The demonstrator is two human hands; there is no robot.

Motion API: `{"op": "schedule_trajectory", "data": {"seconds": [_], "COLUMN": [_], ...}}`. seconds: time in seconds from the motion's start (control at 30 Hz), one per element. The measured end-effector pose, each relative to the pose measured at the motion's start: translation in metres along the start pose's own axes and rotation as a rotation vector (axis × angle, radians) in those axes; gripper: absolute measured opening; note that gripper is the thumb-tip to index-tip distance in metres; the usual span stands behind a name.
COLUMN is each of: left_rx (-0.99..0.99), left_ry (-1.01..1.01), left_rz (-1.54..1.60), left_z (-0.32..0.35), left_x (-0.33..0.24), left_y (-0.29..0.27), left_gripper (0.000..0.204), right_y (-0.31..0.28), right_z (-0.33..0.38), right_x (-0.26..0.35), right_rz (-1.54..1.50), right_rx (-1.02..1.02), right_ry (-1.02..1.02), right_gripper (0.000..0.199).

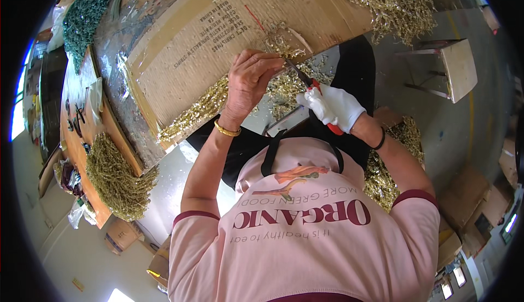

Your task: Cutting lengths of gold tinsel garland and arranging them on a cardboard template in a manufacturing setting.

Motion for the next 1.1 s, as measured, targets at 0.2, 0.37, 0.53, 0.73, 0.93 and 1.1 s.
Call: {"op": "schedule_trajectory", "data": {"seconds": [0.2,0.37,0.53,0.73,0.93,1.1], "left_rx": [0.022,0.035,0.052,0.061,0.057,0.044], "left_ry": [-0.023,-0.032,-0.05,-0.067,-0.083,-0.087], "left_rz": [0.053,0.035,0.074,0.099,0.09,0.118], "left_z": [-0.002,-0.003,-0.004,-0.002,-0.001,0.001], "left_x": [-0.002,-0.003,-0.006,-0.001,-0.004,-0.002], "left_y": [-0.001,-0.001,-0.003,-0.002,-0.004,0.001], "left_gripper": [0.017,0.015,0.015,0.015,0.016,0.017], "right_y": [-0.02,-0.004,-0.003,-0.023,-0.041,-0.006], "right_z": [-0.005,-0.003,-0.005,-0.002,0.003,-0.004], "right_x": [0.013,-0.017,-0.014,0.015,0.04,-0.002], "right_rz": [-0.024,-0.258,0.101,0.136,-0.02,-0.083], "right_rx": [0.242,0.204,0.25,0.088,0.067,0.06], "right_ry": [0.211,0.014,-0.283,-0.411,0.045,-0.005], "right_gripper": [0.017,0.021,0.041,0.03,0.023,0.03]}}
Point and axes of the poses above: each hand's wrist, its own z-axis away from the middle knuckle, its own y-axis out of the palm, x = y × z, the point moved 2 cm from there along -z, towards the middle knuckle, and after that the axes turned 2 degrees about -x, right-handed, at the moved point
